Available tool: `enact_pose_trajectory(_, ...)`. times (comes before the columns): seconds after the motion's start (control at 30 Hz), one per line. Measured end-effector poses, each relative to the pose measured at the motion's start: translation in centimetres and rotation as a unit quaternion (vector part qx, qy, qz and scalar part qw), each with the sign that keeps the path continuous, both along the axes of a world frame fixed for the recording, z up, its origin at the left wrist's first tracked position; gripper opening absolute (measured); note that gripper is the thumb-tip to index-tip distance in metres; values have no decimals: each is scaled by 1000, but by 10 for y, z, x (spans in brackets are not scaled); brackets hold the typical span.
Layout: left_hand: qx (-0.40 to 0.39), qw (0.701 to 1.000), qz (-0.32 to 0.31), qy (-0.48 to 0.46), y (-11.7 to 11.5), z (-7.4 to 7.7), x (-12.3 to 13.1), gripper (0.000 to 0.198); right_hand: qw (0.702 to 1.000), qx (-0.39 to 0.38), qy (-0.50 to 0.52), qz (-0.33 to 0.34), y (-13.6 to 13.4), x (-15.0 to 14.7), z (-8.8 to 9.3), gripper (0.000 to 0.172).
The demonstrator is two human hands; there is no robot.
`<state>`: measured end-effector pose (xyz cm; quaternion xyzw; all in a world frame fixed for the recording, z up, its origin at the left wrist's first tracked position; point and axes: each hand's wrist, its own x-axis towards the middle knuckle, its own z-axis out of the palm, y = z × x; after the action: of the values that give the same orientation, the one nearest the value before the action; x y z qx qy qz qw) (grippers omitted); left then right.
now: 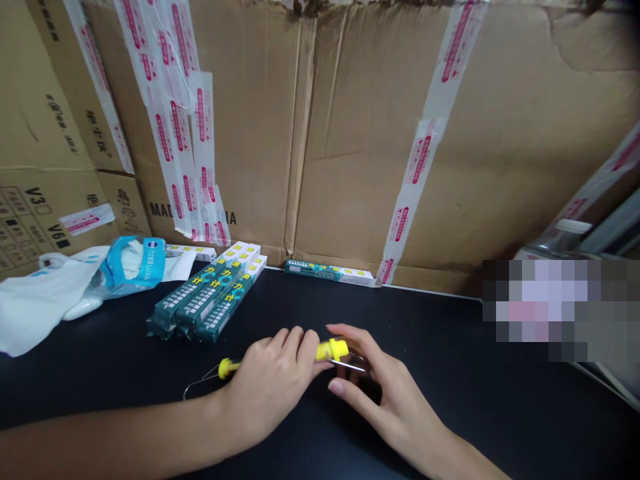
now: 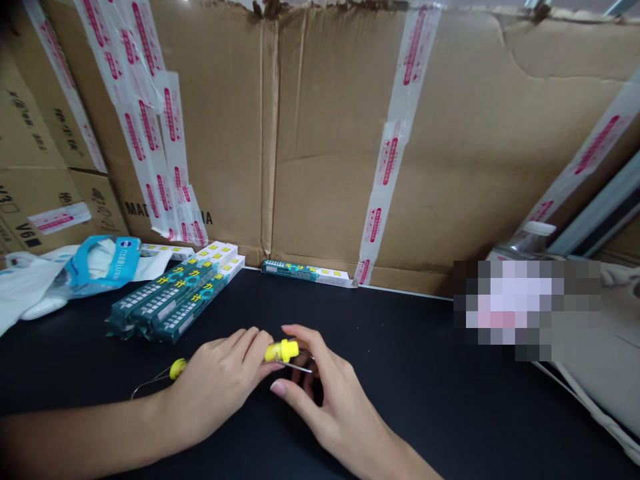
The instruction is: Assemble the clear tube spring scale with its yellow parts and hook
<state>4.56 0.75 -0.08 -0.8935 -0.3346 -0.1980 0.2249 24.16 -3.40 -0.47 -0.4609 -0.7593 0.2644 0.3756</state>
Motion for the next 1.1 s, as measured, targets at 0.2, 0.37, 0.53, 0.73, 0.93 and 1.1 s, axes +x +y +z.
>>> enact_pose_trajectory(0.2,-49,999,-5,9,-1,3,2,20,985,-13,160,-56,5,-3,-8,29)
enact_pose_trajectory(0.37,-70,997,-21,9,-2,1,1,21,927,-14,364,-87,11,-6,-5,33)
enact_pose_trajectory(0.53,-94,995,-18,20,-2,0,0,20,949,-21,300,-94,10,-1,4,12)
enact_pose_trajectory(0.73,-56,998,-28,6,-1,0,-1,19,960,-86,265,-3,4,-8,6,15)
enact_pose_trajectory(0.93,21,999,-30,-22,-1,-2,-2,25,911,-85,377,-144,11,-2,-2,28)
enact_pose_trajectory(1.1,84,994,-63,-9,-4,1,-3,20,977,-107,123,-140,8,-6,-5,51)
